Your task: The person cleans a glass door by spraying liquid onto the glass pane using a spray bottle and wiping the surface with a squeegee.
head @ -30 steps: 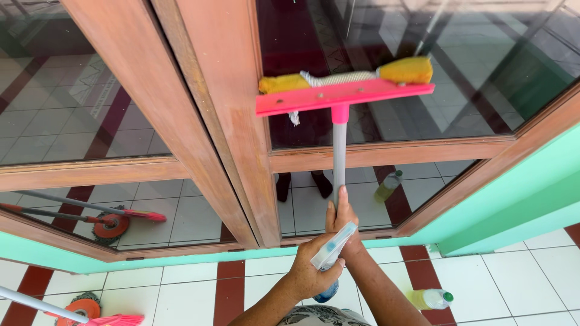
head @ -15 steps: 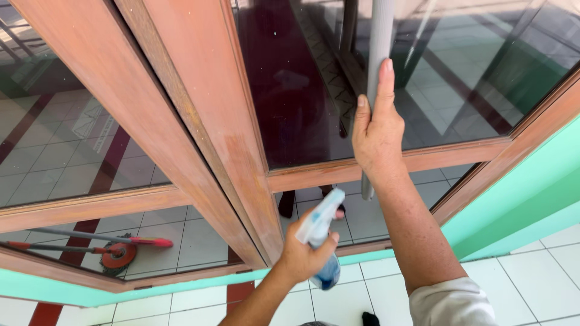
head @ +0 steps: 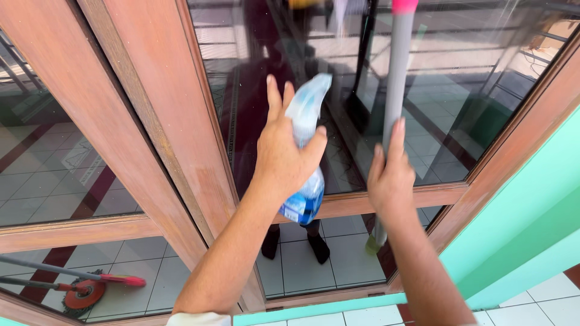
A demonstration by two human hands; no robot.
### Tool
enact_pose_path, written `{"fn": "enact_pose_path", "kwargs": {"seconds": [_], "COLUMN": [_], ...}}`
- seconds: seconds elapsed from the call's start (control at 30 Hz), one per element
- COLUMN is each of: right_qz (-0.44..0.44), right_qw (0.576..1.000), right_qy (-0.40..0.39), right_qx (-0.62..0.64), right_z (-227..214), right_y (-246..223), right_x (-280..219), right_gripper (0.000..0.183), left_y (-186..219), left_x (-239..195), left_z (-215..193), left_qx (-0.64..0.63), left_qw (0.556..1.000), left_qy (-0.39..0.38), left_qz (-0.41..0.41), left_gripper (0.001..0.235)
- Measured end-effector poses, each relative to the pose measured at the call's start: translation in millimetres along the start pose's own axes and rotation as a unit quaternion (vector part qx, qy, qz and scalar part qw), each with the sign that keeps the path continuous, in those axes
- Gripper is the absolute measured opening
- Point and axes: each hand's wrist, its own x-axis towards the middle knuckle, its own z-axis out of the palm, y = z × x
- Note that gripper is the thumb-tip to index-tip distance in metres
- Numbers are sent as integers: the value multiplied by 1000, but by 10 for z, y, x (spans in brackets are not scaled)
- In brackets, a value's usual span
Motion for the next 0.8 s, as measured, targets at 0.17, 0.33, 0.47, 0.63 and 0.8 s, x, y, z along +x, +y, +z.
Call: {"fn": "enact_pose_path", "kwargs": {"seconds": [0.17, 0.33, 0.47, 0.63, 0.8], "right_qz": [-77, -36, 12, 101, -31], "right_qw": [996, 999, 999, 993, 999], "right_qy": [26, 12, -18, -57, 12], "right_qx": [-21, -2, -33, -23, -6], "right_z": [-229, -234, -151, -119, -309], "right_y": [-194, -251, -166, -91, -143], "right_x": [1195, 1340, 697, 465, 1370], "right_gripper": [63, 59, 65, 65, 61], "left_y": [192, 374, 389, 331, 327], "left_x": [520, 931, 1114, 1248, 1296], "left_z": [85, 196, 293, 425, 499], "left_qx": [26, 26, 9, 43, 55], "left_qw": [998, 997, 993, 993, 993], "left_qy": [35, 46, 77, 67, 65], "left_qz": [55, 63, 94, 85, 77], "left_gripper": [79, 61, 65, 72, 75]}}
